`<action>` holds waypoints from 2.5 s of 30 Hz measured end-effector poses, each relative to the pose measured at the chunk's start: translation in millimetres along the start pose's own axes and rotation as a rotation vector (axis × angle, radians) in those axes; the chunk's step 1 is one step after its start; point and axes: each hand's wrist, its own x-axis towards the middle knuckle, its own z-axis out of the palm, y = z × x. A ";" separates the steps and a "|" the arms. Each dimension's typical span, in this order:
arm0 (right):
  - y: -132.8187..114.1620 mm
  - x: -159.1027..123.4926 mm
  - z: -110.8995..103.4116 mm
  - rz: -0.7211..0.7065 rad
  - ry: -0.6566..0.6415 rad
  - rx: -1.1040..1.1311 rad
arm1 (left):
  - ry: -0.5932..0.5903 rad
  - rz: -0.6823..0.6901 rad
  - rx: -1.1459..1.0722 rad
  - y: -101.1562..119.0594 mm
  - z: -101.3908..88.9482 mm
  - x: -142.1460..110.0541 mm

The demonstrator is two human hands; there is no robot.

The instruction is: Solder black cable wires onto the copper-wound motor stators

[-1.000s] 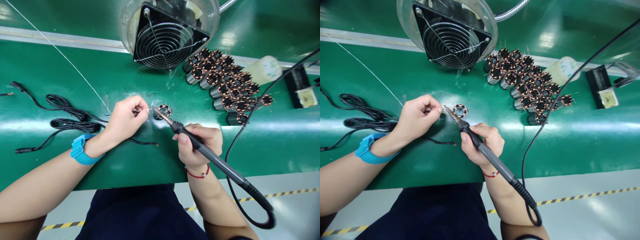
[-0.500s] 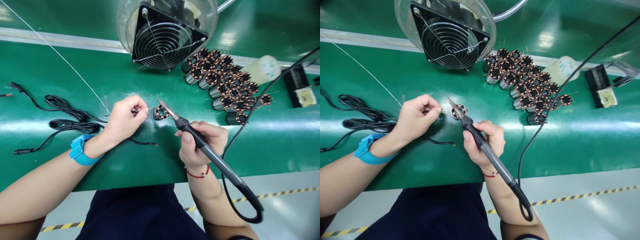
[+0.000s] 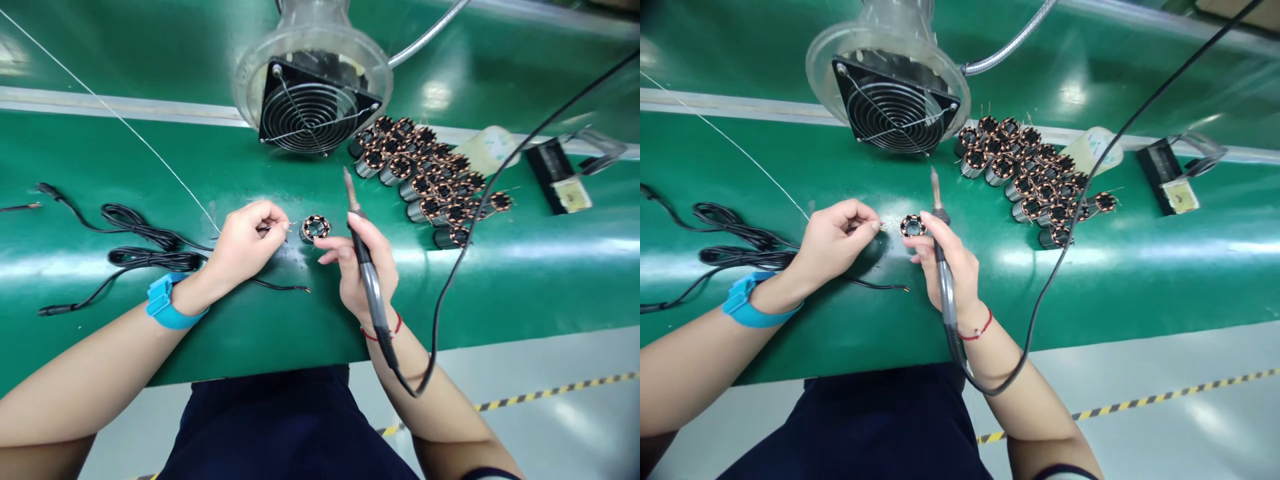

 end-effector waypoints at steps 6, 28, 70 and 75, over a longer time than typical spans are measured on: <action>-20.2 26.9 5.9 0.078 -0.228 -0.204 | 0.013 0.003 -0.114 0.6 -6.6 -3.5; -3.3 25.7 18.0 0.064 -0.245 0.050 | -0.188 0.335 0.194 12.2 -20.3 -9.5; -20.0 -24.1 -8.6 -0.030 0.094 -0.044 | 0.005 0.116 0.245 20.2 -10.8 -8.1; -19.8 -23.7 -8.1 -0.022 0.072 -0.052 | 0.011 0.111 0.249 19.8 -10.8 -8.7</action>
